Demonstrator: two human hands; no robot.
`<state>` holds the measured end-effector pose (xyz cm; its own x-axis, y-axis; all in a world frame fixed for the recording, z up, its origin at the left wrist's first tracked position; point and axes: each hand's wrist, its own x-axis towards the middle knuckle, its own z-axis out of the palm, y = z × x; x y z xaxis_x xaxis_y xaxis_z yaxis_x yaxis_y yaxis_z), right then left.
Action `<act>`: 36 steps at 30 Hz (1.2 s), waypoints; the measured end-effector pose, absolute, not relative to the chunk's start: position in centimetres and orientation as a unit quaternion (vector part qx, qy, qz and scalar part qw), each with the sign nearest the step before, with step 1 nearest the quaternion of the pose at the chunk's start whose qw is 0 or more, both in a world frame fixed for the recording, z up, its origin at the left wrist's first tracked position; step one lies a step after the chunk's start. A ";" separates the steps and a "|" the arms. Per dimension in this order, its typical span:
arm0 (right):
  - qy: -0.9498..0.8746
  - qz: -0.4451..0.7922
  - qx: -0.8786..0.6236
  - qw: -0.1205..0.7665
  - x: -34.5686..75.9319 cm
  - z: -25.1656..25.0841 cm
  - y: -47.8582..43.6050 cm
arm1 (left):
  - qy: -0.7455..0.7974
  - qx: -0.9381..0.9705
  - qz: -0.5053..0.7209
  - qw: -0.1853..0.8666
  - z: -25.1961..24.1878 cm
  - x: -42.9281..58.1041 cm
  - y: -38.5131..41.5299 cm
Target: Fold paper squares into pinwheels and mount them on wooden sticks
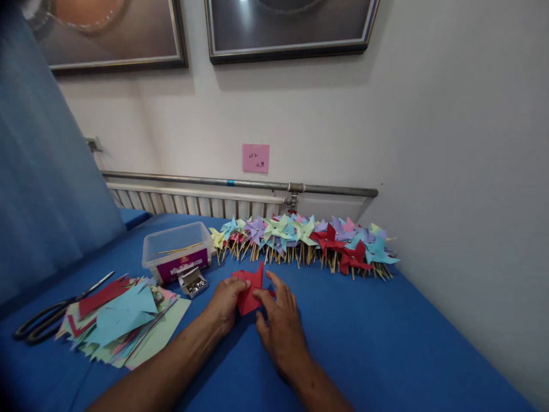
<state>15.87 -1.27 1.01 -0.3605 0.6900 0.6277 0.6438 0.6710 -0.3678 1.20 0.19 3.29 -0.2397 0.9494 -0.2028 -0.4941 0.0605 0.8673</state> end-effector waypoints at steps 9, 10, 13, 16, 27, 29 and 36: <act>-0.822 -0.069 -0.389 0.410 15.7 1.0 -1.1 | 0.476 0.262 0.624 0.562 2.6 1.3 0.4; -0.819 -0.076 -0.391 0.414 15.7 1.1 -1.1 | 0.478 0.264 0.623 0.561 2.5 1.3 0.4; -0.822 -0.083 -0.387 0.409 15.7 1.5 -1.3 | 0.486 0.273 0.619 0.553 2.1 1.2 0.7; -0.834 -0.073 -0.380 0.392 15.7 1.7 -1.4 | 0.490 0.275 0.620 0.548 1.9 1.2 0.8; -0.706 0.195 -0.491 0.473 15.4 1.6 -0.7 | 0.483 0.314 0.604 0.551 2.6 1.7 0.3; -0.671 0.252 -0.502 0.483 15.5 1.4 -0.3 | 0.496 0.318 0.598 0.544 2.6 1.7 0.2; -0.627 0.314 -0.510 0.499 15.6 1.3 0.0 | 0.518 0.314 0.594 0.529 2.4 1.9 0.3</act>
<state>15.56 0.04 1.28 0.0168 0.9523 0.3047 0.3259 0.2828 -0.9021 1.87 0.29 2.40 -0.2422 0.9543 -0.1753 -0.3026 0.0973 0.9481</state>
